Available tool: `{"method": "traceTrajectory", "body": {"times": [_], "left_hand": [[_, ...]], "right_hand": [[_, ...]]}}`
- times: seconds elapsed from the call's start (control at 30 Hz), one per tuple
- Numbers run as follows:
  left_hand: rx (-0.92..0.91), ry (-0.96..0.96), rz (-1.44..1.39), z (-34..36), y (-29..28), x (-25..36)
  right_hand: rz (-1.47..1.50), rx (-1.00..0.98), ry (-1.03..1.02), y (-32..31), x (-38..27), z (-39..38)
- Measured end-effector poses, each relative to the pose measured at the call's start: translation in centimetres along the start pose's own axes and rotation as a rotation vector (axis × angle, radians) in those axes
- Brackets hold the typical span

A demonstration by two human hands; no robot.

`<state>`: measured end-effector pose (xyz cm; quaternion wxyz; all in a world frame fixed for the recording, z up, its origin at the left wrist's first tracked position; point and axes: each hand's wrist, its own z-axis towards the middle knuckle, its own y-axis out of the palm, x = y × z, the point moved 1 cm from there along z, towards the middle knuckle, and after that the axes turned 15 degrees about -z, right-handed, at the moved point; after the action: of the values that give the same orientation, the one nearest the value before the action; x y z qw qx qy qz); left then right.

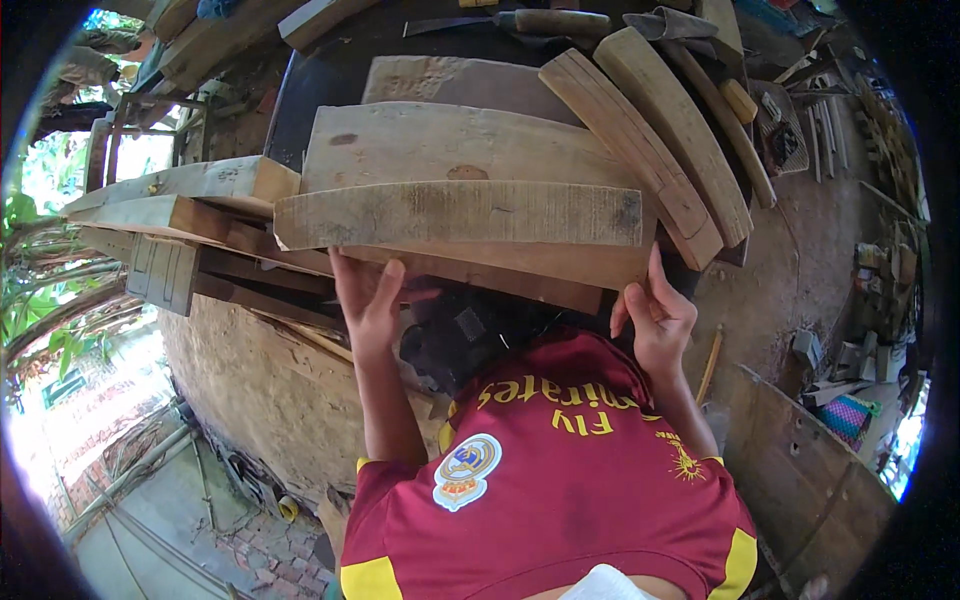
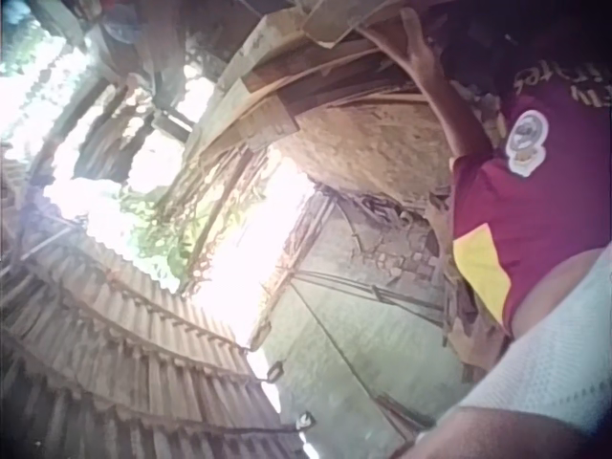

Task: The person carves a rectangular wooden block using a chisel and a wooden mallet. They repeatedly position the chisel along the block's edges and strike it to remove wood shavings, occasionally pausing to inspect the carved surface.

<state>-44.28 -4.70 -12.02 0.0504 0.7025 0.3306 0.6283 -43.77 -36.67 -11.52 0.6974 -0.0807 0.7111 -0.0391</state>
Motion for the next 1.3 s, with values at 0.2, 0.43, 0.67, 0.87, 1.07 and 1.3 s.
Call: {"method": "traceTrajectory", "body": {"times": [0.2, 0.43, 0.67, 0.87, 1.07, 1.3], "left_hand": [[-0.074, 0.052, -0.103, -0.4, 1.5, -2.6], [-0.038, 0.086, -0.134, -0.4, 1.7, -3.0], [-0.014, 0.085, -0.255, 1.5, 0.3, -0.5], [0.302, 0.212, -0.23, 4.6, 0.6, -0.2], [0.401, 0.181, -0.167, 4.9, 0.9, 0.9], [0.35, 0.197, -0.165, 5.0, 0.7, 0.3]], "right_hand": [[-0.051, 0.029, 0.078, -0.9, 0.5, 0.4], [-0.13, 0.024, -0.064, -0.1, 0.4, 0.7], [-0.248, 0.013, -0.114, -0.4, 0.0, 0.9], [-0.274, 0.066, -0.08, -0.7, 0.2, 1.2], [-0.429, 0.116, -0.089, -0.8, 0.0, 1.0], [-0.475, 0.145, -0.135, -0.4, 0.4, 1.0]]}}
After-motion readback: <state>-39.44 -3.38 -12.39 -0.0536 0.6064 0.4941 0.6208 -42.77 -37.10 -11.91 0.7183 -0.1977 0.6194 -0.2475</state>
